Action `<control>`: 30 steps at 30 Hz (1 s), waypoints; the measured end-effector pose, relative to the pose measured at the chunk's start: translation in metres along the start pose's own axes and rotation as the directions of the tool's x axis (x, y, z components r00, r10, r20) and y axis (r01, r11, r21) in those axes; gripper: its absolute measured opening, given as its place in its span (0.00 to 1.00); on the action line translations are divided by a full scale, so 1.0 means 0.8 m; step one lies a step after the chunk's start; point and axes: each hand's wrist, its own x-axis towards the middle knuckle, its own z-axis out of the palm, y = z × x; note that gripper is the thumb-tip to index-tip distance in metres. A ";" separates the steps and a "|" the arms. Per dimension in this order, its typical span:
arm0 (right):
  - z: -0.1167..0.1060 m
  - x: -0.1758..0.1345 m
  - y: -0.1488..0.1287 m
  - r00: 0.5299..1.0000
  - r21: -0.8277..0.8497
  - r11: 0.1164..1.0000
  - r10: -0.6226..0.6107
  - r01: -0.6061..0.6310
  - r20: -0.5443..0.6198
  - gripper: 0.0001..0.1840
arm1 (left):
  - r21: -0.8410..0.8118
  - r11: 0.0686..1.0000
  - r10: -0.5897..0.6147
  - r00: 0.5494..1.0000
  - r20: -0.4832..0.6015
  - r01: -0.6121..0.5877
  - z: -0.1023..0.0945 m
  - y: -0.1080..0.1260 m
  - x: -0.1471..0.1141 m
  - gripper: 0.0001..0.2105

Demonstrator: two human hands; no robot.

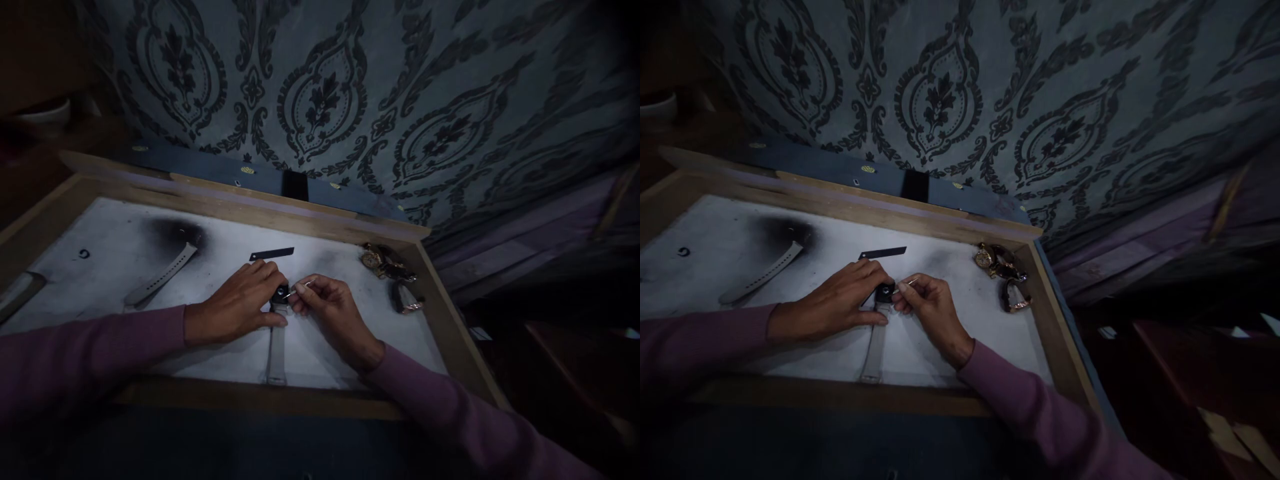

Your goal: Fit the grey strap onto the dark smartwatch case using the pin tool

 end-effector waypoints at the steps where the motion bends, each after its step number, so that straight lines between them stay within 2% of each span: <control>1: 0.000 0.000 -0.001 1.000 0.001 1.000 0.004 -0.004 0.003 0.14 | 0.004 1.000 0.001 1.000 -0.004 -0.001 0.000 0.000 0.000 0.17; 21: -0.005 -0.005 -0.003 1.000 -0.049 0.999 0.005 -0.005 0.000 0.13 | 0.006 1.000 0.025 0.999 -0.033 -0.025 0.004 -0.002 -0.001 0.17; 30: -0.002 -0.007 -0.005 1.000 -0.064 0.998 0.014 -0.015 -0.023 0.15 | 0.084 0.994 0.076 0.996 -0.049 -0.072 0.002 0.002 -0.007 0.17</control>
